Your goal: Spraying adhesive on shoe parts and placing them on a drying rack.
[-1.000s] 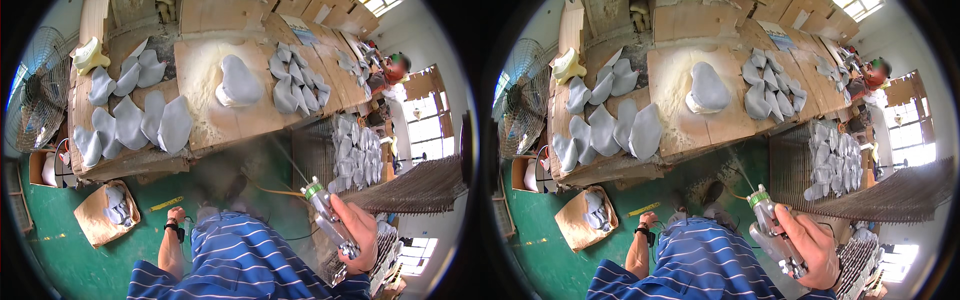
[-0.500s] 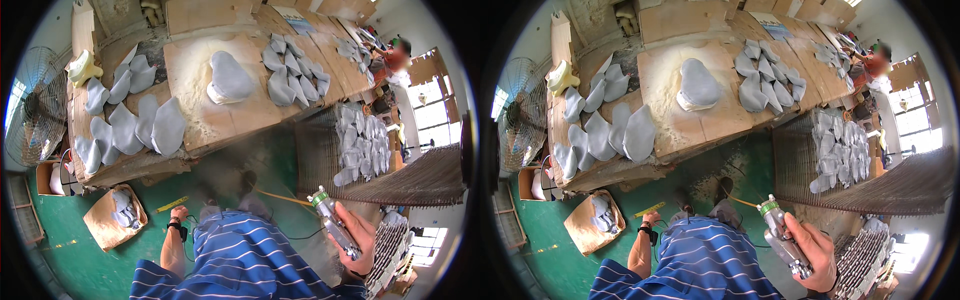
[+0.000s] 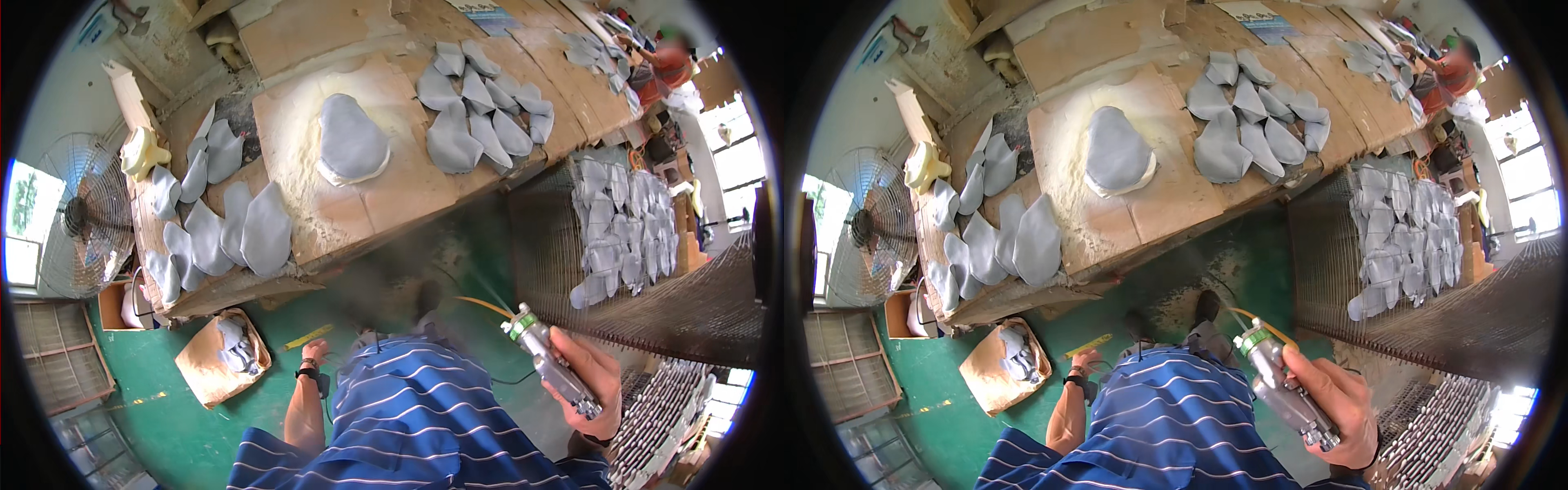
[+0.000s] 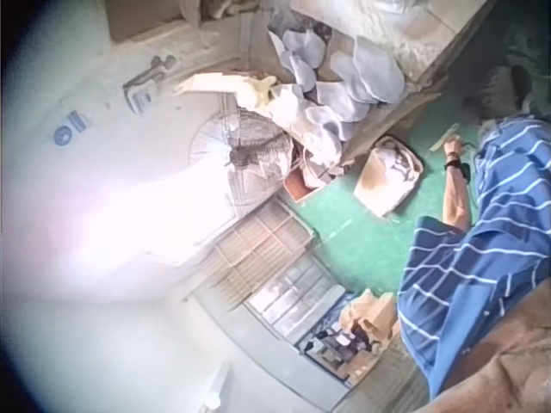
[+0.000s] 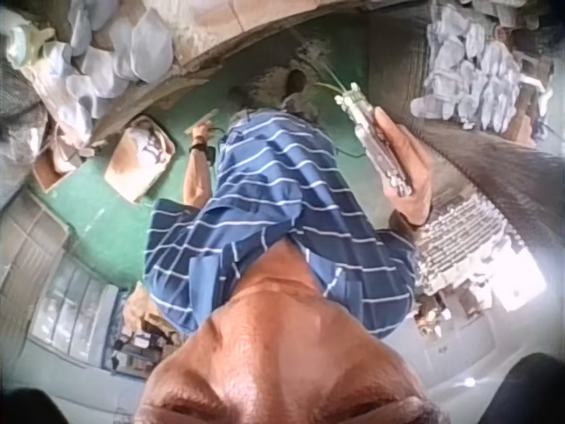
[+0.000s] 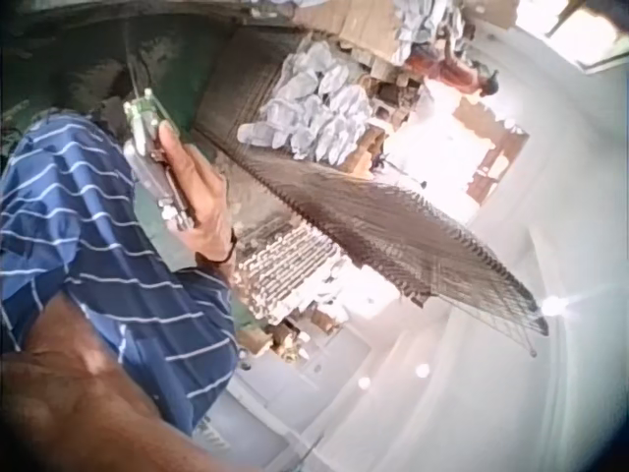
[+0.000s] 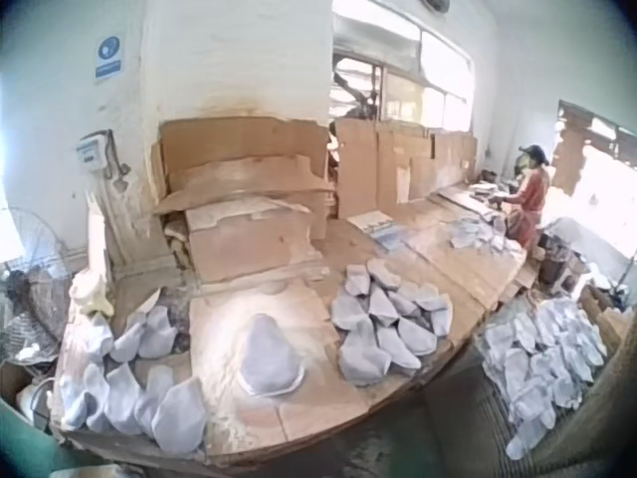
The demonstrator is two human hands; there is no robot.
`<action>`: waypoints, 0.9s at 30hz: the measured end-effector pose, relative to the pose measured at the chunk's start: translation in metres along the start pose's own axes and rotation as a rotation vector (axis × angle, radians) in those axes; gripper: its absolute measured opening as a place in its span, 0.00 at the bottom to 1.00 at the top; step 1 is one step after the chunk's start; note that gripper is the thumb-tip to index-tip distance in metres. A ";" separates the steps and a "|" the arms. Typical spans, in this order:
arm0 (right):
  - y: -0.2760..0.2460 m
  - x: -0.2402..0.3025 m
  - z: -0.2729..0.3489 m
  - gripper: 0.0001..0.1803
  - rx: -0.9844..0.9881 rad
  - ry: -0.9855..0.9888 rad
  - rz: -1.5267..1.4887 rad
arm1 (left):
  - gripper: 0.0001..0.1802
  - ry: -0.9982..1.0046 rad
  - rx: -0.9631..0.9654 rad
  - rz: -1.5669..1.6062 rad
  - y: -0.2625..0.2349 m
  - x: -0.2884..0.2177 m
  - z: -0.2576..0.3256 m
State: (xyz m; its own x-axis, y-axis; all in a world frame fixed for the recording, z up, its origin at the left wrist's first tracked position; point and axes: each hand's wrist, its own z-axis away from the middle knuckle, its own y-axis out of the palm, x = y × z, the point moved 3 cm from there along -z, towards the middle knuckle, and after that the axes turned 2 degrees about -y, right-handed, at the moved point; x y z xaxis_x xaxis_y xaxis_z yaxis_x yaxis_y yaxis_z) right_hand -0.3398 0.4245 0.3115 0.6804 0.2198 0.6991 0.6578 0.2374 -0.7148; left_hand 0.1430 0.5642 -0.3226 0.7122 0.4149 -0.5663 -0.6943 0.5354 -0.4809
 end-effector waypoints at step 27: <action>-0.108 -0.130 -0.102 0.32 -0.065 -0.120 -0.155 | 0.12 -0.112 0.122 -0.585 0.077 -0.101 0.028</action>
State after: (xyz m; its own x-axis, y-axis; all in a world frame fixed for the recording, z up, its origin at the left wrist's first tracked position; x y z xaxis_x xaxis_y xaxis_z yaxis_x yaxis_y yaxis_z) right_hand -0.4660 0.2744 0.2961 0.5282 0.2974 0.7953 0.7739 0.2169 -0.5950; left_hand 0.0207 0.5840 -0.2839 0.9832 0.0972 -0.1542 -0.1719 0.7758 -0.6071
